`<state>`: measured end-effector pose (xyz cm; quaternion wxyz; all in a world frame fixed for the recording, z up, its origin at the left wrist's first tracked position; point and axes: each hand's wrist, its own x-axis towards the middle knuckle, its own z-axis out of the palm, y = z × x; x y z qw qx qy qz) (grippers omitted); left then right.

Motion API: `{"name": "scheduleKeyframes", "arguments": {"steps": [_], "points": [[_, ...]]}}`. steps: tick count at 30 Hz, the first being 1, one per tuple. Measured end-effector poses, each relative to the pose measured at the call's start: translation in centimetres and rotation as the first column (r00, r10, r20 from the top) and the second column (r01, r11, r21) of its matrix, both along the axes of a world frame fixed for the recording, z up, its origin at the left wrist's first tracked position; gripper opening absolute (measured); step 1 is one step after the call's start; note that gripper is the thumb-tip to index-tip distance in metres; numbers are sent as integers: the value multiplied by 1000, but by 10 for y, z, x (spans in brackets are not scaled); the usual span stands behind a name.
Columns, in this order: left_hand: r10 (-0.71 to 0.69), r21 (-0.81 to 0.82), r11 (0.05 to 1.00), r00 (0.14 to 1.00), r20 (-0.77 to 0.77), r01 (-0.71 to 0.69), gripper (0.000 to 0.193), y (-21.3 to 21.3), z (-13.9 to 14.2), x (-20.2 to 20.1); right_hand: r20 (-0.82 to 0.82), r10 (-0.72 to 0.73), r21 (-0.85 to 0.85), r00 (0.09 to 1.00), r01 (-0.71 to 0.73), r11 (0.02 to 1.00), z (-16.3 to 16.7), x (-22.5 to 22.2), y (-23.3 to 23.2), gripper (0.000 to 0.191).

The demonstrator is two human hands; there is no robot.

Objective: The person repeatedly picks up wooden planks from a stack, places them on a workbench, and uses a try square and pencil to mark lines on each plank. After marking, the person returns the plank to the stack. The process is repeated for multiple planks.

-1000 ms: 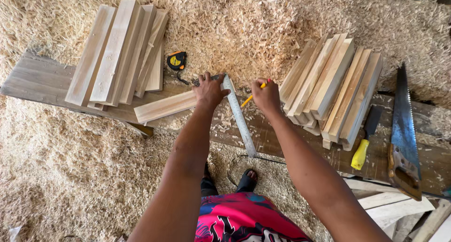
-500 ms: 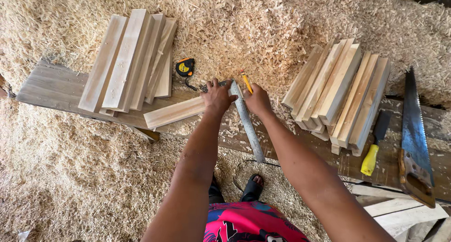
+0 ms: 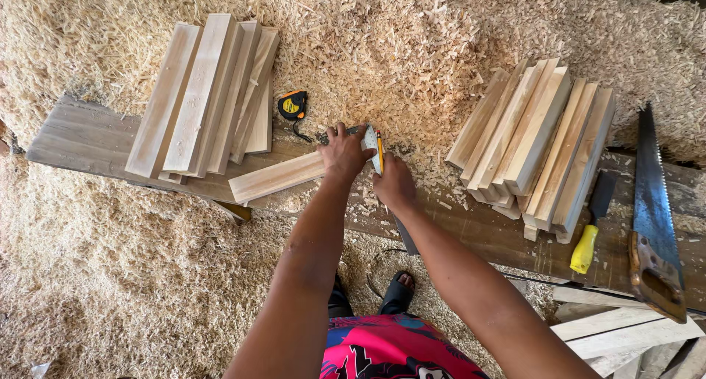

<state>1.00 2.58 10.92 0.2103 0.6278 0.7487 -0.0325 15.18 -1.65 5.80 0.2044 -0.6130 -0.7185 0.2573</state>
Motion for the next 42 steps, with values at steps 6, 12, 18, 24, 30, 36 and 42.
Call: {"name": "scheduleKeyframes", "arguments": {"steps": [6, 12, 18, 24, 30, 36, 42], "points": [[16, 23, 1000, 999, 40, -17, 73, 13, 17, 4, -72, -26, 118, 997, 34, 992, -6, 3, 8, 30], [-106, 163, 983, 990, 97, 89, 74, 57, 34, 20, -128, -126, 283, 984, 158, 946, -6, 26, 58, 36], [-227, 183, 961, 971, 78, 209, 73, 68, 21, 32, -63, -243, 293, 968, 251, 923, 11, 40, 63, 32], [-250, 105, 964, 967, 38, 245, 74, 75, 1, 38, 23, -308, 18, 951, 307, 951, 15, 39, 55, 38], [-275, 67, 960, 961, 18, 273, 76, 76, -11, 43, 126, -249, 105, 960, 236, 966, 2, 42, 54, 38], [-290, 46, 957, 956, 37, 288, 72, 72, -14, 44, 156, -240, 21, 958, 240, 971, -4, 43, 56, 45], [-306, 76, 951, 950, 63, 301, 74, 71, -20, 38, 229, -232, 40, 945, 229, 973, -3, 44, 54, 46]]}}
